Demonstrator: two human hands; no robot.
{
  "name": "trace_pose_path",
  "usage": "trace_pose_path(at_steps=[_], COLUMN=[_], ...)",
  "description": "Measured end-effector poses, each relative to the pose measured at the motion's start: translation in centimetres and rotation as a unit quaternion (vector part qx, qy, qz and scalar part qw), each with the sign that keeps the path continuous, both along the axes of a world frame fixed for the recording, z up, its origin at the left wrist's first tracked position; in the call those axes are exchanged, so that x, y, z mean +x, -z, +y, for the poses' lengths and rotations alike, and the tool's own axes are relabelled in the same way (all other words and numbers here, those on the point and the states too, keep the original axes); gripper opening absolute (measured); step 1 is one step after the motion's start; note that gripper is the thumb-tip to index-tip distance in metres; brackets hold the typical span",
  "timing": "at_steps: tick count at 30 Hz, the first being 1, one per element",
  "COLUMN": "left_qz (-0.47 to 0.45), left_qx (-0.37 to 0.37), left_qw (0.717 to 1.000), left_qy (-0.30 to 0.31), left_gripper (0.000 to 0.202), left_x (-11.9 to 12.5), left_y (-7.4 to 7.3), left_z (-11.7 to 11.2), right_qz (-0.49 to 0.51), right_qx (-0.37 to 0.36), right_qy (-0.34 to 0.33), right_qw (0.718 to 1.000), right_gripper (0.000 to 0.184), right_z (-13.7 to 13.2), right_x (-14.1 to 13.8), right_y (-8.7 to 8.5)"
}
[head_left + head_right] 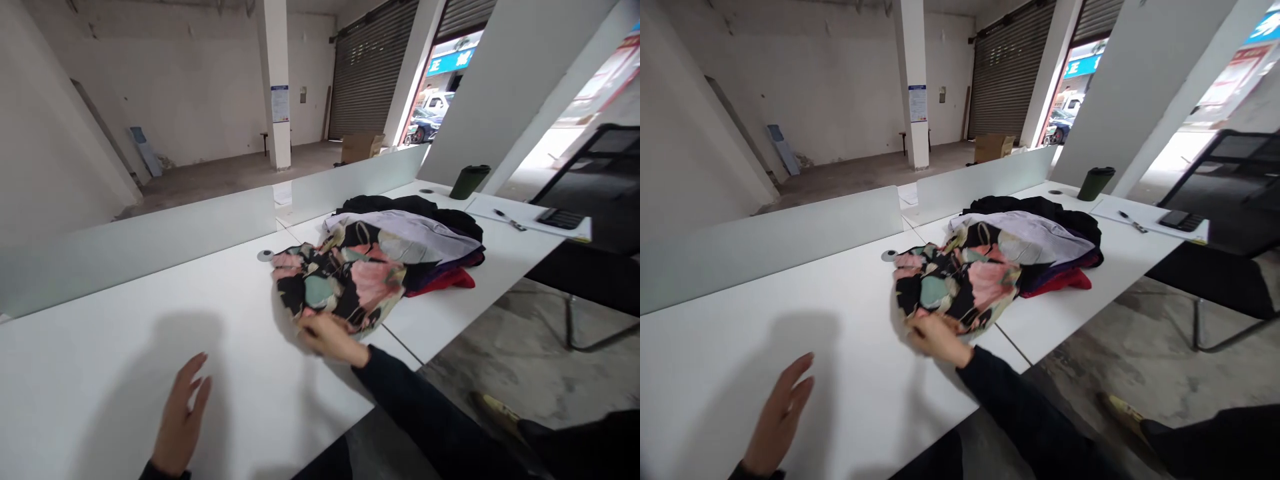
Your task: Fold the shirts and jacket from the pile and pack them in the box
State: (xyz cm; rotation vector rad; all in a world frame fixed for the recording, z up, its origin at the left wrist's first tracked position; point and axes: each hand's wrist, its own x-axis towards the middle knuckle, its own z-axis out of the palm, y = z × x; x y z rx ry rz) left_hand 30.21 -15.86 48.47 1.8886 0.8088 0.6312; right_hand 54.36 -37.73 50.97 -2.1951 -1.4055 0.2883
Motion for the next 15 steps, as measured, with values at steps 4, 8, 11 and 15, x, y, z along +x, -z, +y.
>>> trace_pose_path(at_steps=[4, 8, 11, 15], left_qz=[0.031, 0.048, 0.095, 0.159], left_qx=[-0.091, -0.047, -0.001, 0.049], left_qw=[0.993, 0.995, 0.995, 0.985], left_qy=[0.074, 0.073, 0.039, -0.04], left_gripper=[0.071, 0.071, 0.07, 0.079], left_x=[5.9, 8.2, 8.9, 9.9], left_y=[0.4, 0.6, 0.5, -0.1], left_z=[-0.9, 2.0, 4.5, 7.0], right_qz=[0.128, 0.089, 0.056, 0.026], right_qx=[0.03, 0.033, 0.001, -0.046], right_qy=[-0.266, -0.16, -0.057, 0.009], right_qw=[0.955, 0.983, 0.997, 0.999], right_gripper=[0.022, 0.023, 0.028, 0.037], right_z=[-0.3, -0.8, 0.5, 4.5], right_x=[-5.1, -0.9, 4.6, 9.1], right_y=[-1.6, -4.6, -5.9, -5.5])
